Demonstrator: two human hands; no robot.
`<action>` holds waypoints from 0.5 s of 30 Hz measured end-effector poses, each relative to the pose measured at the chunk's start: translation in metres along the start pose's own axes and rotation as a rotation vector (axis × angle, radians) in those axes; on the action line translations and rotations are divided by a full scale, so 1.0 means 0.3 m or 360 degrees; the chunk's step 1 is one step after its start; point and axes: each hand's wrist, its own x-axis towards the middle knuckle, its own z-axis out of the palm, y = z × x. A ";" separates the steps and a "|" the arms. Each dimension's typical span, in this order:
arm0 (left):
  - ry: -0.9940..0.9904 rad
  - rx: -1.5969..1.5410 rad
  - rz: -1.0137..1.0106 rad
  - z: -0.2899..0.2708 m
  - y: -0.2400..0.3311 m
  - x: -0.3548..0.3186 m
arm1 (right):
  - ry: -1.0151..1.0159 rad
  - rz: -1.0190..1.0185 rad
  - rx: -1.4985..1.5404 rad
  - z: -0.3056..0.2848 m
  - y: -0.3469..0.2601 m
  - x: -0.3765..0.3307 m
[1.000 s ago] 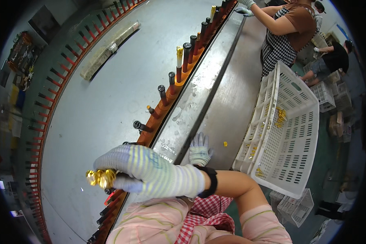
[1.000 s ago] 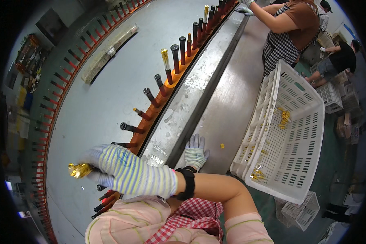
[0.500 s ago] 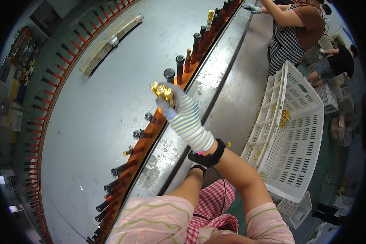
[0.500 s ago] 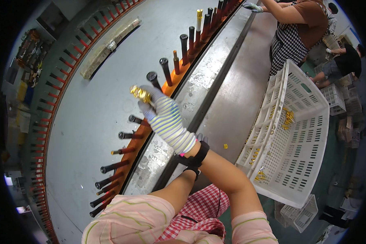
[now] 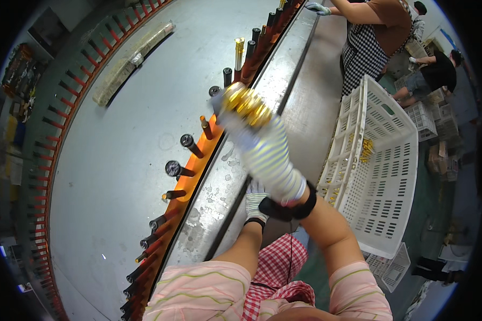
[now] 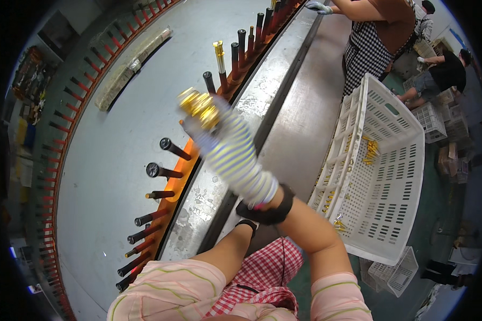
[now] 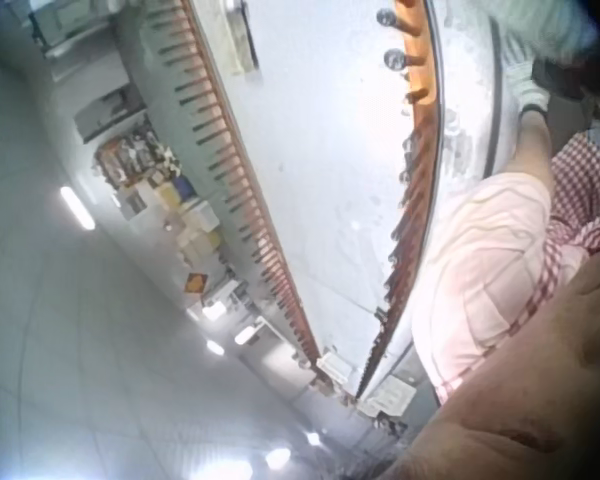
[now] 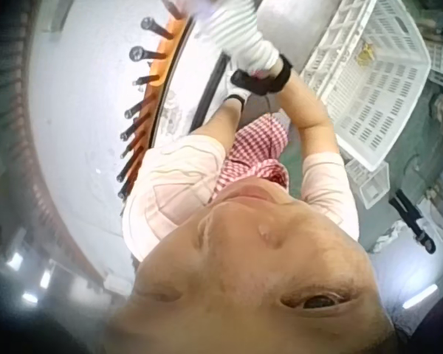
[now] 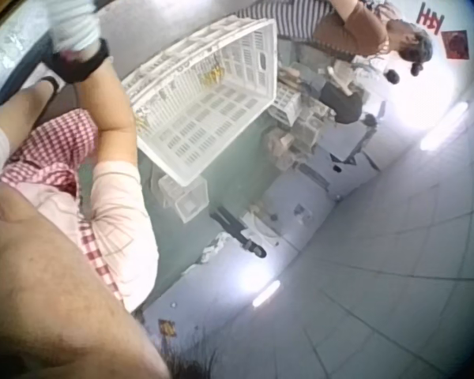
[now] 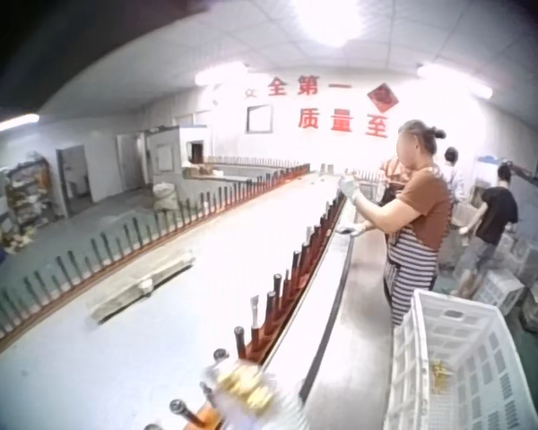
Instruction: Unloading small gold-colored cylindrical parts from a rotating conveyor machine into a plastic crate.
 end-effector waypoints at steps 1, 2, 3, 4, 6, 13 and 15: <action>-0.0170 0.0411 0.0129 -0.030 0.067 0.029 | 0.0226 -0.0017 0.0027 -0.059 0.019 0.035; -0.0124 0.0157 0.0008 -0.144 0.150 0.071 | 0.0434 -0.0045 0.0083 -0.097 0.022 0.068; -0.0227 0.0154 -0.0056 -0.104 0.087 0.062 | 0.0386 -0.0074 -0.0080 -0.098 0.023 0.109; -0.0341 0.0157 -0.0135 -0.053 0.001 0.047 | 0.0349 -0.0103 -0.0023 -0.087 0.060 0.150; -0.0148 0.0246 0.0046 -0.134 0.130 0.061 | 0.0383 -0.0260 -0.0080 -0.174 0.105 0.204; -0.1149 0.0620 -0.0303 -0.205 0.129 0.083 | 0.0260 -0.0178 -0.0947 0.004 0.234 0.195; -0.1054 0.0639 -0.0230 -0.120 0.188 0.047 | 0.0016 -0.0134 -0.0739 -0.008 0.248 0.176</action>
